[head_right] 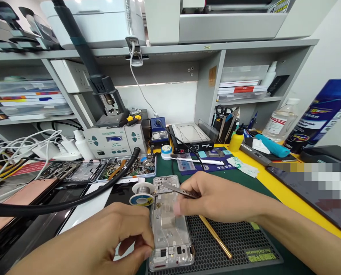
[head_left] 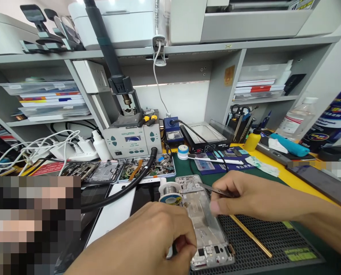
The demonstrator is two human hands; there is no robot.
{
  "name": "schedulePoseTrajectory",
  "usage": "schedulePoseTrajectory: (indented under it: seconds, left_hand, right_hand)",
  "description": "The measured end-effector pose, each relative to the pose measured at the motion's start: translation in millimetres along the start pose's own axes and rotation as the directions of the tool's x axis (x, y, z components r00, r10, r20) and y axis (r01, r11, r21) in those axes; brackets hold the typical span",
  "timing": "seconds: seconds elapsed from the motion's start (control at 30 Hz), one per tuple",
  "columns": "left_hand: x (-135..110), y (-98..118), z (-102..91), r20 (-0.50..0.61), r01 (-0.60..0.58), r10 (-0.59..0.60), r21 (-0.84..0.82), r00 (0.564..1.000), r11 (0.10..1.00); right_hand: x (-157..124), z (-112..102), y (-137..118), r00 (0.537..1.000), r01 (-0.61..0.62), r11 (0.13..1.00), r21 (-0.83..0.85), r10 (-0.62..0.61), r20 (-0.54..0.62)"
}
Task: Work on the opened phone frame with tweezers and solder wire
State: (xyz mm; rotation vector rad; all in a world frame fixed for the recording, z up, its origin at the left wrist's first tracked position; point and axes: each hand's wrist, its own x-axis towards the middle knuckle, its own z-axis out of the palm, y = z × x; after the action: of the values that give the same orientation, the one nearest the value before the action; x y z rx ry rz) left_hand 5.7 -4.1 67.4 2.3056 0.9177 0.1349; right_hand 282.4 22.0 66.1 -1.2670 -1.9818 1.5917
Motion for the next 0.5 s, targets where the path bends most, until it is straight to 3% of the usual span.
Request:
schedulePoseTrajectory:
  seconds: [0.13,0.3,0.4,0.5]
  left_hand:
    - [3.1,-4.7,2.8,0.073,-0.013,0.009,0.049,0.997,0.999]
    - [2.1,-17.1,14.5,0.090,-0.075,0.065,0.110,0.994,0.991]
    - [-0.2,-21.8,19.9,0.085,-0.088,0.077,0.136,0.993,0.987]
    - [-1.1,-21.2,20.2,0.107,-0.088,0.073,0.147,0.992,0.985]
  right_hand:
    - [1.4,11.7,2.2,0.986,0.047,0.998,0.050,-0.038,-0.163]
    - [-9.7,26.7,-1.2,0.861,0.172,0.960,-0.221,-0.255,-0.440]
    - [-14.7,31.2,-1.5,0.795,0.192,0.904,-0.383,-0.372,-0.480]
    - [-16.3,33.7,-0.3,0.750,0.213,0.768,-0.603,-0.525,-0.403]
